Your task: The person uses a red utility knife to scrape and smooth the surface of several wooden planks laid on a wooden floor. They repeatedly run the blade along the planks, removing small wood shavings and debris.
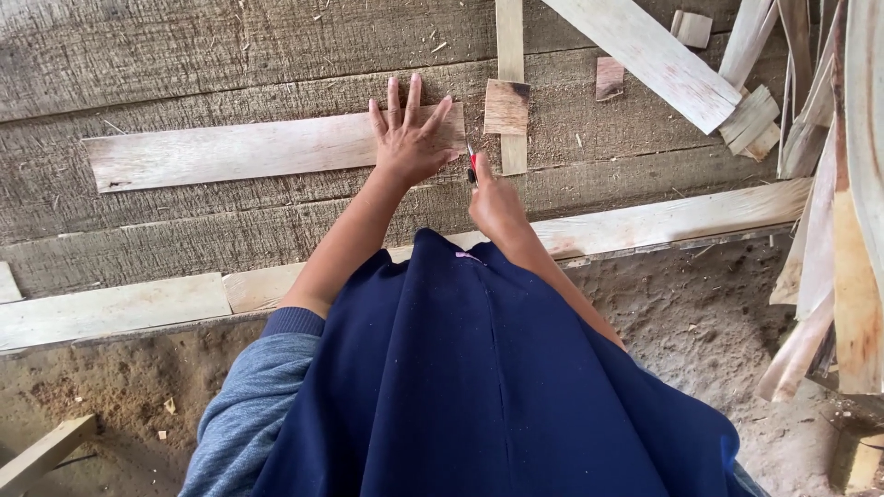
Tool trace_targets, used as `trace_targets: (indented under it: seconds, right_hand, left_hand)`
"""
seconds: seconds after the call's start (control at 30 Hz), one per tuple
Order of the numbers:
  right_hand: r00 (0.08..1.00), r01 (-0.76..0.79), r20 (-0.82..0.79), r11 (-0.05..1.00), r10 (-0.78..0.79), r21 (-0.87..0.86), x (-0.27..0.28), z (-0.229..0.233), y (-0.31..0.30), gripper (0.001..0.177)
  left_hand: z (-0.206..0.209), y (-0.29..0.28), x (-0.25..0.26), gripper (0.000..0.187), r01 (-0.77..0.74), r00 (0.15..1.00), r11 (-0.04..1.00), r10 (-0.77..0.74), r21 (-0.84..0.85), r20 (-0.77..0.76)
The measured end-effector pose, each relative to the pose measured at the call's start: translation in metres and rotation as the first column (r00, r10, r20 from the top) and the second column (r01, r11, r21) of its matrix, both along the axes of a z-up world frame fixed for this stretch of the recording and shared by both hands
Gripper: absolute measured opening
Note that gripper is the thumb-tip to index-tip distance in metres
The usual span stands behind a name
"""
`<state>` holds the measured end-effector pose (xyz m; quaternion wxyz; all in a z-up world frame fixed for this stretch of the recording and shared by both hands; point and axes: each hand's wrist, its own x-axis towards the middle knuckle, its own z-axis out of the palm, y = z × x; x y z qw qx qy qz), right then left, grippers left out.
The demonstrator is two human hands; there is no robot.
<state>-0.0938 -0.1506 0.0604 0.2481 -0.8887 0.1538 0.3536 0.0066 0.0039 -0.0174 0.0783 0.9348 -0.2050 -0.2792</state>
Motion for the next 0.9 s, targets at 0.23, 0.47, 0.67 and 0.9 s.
trace_targets:
  seconds: [0.23, 0.47, 0.67, 0.9]
  right_hand:
    - [1.000, 0.014, -0.019, 0.999, -0.014, -0.047, -0.007, 0.002, -0.020, 0.035]
    - [0.766, -0.059, 0.642, 0.998, 0.038, 0.011, 0.038, -0.062, 0.020, 0.043]
    - [0.573, -0.426, 0.720, 0.893, 0.392, -0.146, 0.063, -0.098, 0.094, 0.057]
    - [0.558, -0.557, 0.650, 0.813, 0.517, -0.169, 0.080, -0.084, 0.136, 0.060]
  left_hand:
    - [0.013, 0.008, 0.000, 0.100, -0.017, 0.999, 0.999, 0.015, -0.042, -0.043]
    - [-0.015, 0.045, -0.051, 0.071, -0.140, 0.917, 0.963, 0.213, -0.228, 0.337]
    - [-0.015, 0.105, -0.082, 0.075, -0.370, 0.845, 0.900, 0.429, -0.229, 0.320]
    - [-0.016, 0.172, -0.096, 0.080, -0.420, 0.807, 0.855, 0.505, -0.304, 0.307]
